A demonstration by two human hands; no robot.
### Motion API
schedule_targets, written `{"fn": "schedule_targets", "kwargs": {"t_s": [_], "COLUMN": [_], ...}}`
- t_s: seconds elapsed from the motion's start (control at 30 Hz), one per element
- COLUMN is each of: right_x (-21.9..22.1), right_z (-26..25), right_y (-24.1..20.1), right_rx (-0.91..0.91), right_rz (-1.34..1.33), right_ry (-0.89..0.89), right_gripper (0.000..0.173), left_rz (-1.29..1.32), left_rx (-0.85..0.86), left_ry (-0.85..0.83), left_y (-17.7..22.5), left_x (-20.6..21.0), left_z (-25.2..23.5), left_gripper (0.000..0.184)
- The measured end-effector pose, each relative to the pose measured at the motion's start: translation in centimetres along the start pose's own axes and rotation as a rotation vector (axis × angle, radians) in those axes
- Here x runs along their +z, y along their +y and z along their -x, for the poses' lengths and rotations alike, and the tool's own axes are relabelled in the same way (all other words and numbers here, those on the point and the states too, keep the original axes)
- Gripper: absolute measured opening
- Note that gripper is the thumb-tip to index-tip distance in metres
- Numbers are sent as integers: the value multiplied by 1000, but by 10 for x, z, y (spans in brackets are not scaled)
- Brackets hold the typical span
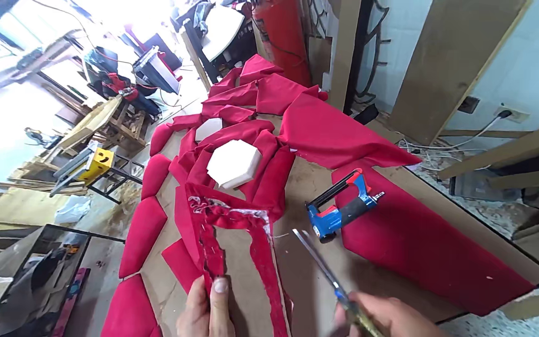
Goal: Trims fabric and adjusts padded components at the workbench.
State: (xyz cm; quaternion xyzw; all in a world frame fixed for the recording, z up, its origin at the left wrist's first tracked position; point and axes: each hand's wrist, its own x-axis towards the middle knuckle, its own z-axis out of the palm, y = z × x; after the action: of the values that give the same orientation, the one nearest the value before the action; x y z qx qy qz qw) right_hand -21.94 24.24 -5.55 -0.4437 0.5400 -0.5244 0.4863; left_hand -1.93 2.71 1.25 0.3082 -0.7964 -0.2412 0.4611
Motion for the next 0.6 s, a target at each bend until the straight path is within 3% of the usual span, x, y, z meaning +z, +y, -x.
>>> {"fn": "schedule_targets", "kwargs": {"t_s": [0.1, 0.2, 0.27, 0.37, 0.5, 0.53, 0.6], "right_x": [-19, -23, -20, -29, -53, -54, -45], "right_z": [-3, -15, -14, -14, -16, -16, -26], "right_y": [37, 72, 85, 81, 67, 58, 42], "right_rx": [205, 515, 589, 519, 367, 320, 179], "right_rz": [427, 703, 853, 979, 990, 989, 959], "right_ry": [168, 82, 52, 13, -55, -23, 119], "right_gripper": [77, 96, 91, 84, 77, 71, 73], "left_rz": [58, 70, 44, -24, 125, 171, 240], "left_rx": [-20, -53, -80, -245, -707, -783, -845], "left_ry": [24, 7, 12, 82, 152, 178, 267], "left_y": [-17, -21, -26, -46, -69, -74, -89], "left_x": [6, 11, 21, 41, 68, 71, 71], "left_z": [-6, -12, -19, -26, -7, 7, 33], "left_gripper": [24, 25, 25, 24, 41, 40, 29]}}
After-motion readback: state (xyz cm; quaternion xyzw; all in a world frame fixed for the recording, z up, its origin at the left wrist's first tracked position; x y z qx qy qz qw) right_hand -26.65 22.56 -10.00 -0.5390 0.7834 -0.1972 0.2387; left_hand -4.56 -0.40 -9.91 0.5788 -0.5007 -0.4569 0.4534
